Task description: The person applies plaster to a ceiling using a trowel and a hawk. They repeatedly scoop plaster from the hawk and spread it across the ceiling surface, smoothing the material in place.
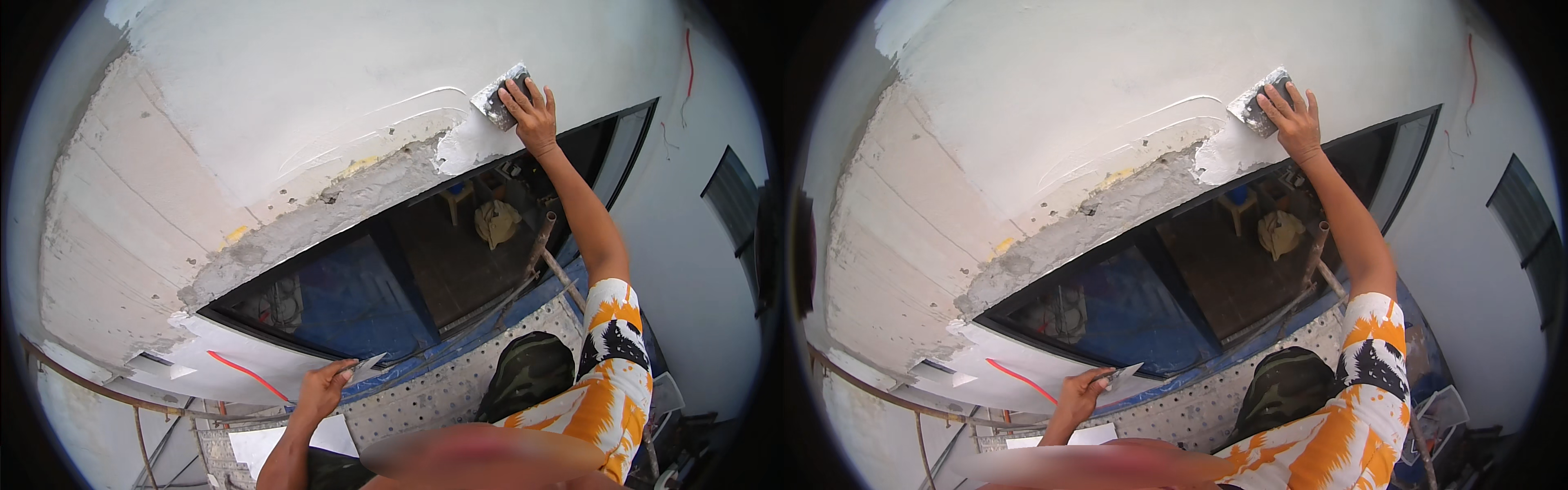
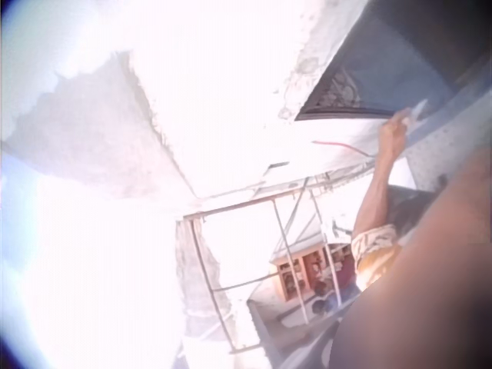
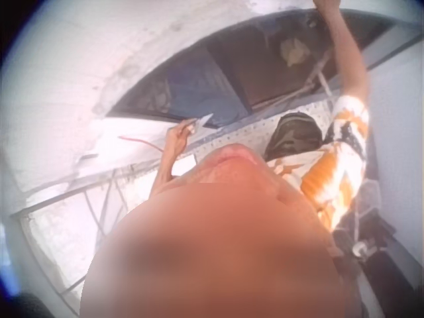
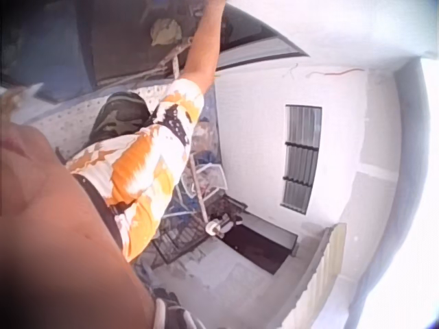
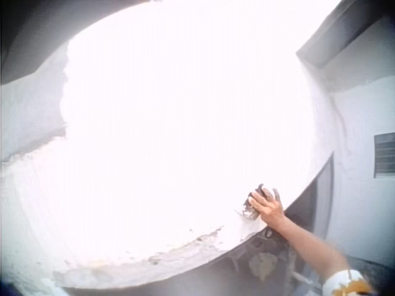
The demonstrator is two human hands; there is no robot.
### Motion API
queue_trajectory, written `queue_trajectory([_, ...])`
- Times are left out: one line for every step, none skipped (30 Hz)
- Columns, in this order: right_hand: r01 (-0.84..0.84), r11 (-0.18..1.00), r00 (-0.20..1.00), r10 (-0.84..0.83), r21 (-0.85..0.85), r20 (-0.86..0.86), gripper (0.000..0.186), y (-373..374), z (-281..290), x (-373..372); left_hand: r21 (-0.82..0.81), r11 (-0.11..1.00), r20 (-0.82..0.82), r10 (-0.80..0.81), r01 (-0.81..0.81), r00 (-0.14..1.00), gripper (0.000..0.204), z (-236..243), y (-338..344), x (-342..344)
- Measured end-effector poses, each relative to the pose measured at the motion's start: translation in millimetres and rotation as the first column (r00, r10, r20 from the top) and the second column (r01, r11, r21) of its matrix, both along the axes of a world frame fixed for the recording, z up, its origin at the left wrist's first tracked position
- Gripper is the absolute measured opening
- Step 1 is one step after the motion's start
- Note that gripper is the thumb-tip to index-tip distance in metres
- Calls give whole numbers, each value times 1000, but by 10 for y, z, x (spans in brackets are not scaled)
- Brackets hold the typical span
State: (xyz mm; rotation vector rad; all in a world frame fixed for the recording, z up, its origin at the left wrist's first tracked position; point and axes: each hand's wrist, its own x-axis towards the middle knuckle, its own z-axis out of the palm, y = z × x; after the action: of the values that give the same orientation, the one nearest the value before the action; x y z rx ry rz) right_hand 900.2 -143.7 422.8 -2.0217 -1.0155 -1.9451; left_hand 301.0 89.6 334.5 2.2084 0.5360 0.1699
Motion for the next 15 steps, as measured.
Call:
queue_trajectory([-1, 1000, 1000, 1, -3, 1, 53, -57, -120, -46, 0, 1000, 6, 7, -7, 1000, 26, 12, -6, 4])
queue_trajectory([-19, 1000, 997, 19, -5, -75, 52, -106, -209, -111, 6, 1000, 6, 8, -8, 1000, 27, 30, -14, 7])
queue_trajectory([-56, 998, 992, 56, 3, -110, 51, -131, -282, -211, 13, 1000, 5, 12, -12, 1000, 27, 59, -19, 5])
queue_trajectory([-113, 993, 986, 116, 30, -122, 50, -122, -325, -332, 20, 1000, 5, 19, -20, 1000, 27, 92, -24, 1])
queue_trajectory([-164, 986, 970, 169, 39, -176, 49, -75, -346, -489, 29, 1000, -5, 4, -3, 1000, 27, 120, -35, -4])
queue_trajectory([-251, 966, 944, 258, 63, -203, 48, 38, -347, -680, 32, 999, -11, 8, -7, 1000, 27, 146, -49, -18])
queue_trajectory([-389, 915, 902, 401, 102, -159, 48, 209, -321, -895, 32, 999, -42, 38, -37, 998, 27, 168, -73, -44])
queue_trajectory([-348, 938, 923, 343, 3, -172, 45, 420, -265, -1130, 27, 999, -5, 19, -19, 1000, 27, 182, -101, -63])
queue_trajectory([-386, 919, 917, 373, -79, -143, 43, 699, -184, -1378, 22, 1000, 2, 9, -9, 1000, 27, 193, -123, -70])
queue_trajectory([-450, 881, 889, 428, -144, -161, 42, 1011, -90, -1647, 20, 1000, 24, -23, 23, 999, 27, 202, -148, -76])
queue_trajectory([-527, 827, 850, 509, -199, -134, 41, 1344, 26, -1914, 36, 999, 20, -26, 25, 999, 26, 209, -169, -81])
queue_trajectory([-597, 763, 799, 593, -247, -100, 39, 1681, 152, -2182, 56, 997, 33, -52, 50, 998, 26, 215, -177, -74])
queue_trajectory([-617, 719, 761, 648, -319, -11, 31, 1987, 285, -2421, 80, 994, 61, -84, 80, 995, 26, 215, -197, -73])
queue_trajectory([-653, 677, 708, 705, -339, 44, 29, 2288, 406, -2646, 90, 992, 58, -96, 90, 994, 26, 217, -206, -73])
queue_trajectory([-661, 667, 676, 728, -343, 113, 26, 2544, 519, -2830, 106, 989, 71, -108, 100, 992, 26, 218, -210, -74])
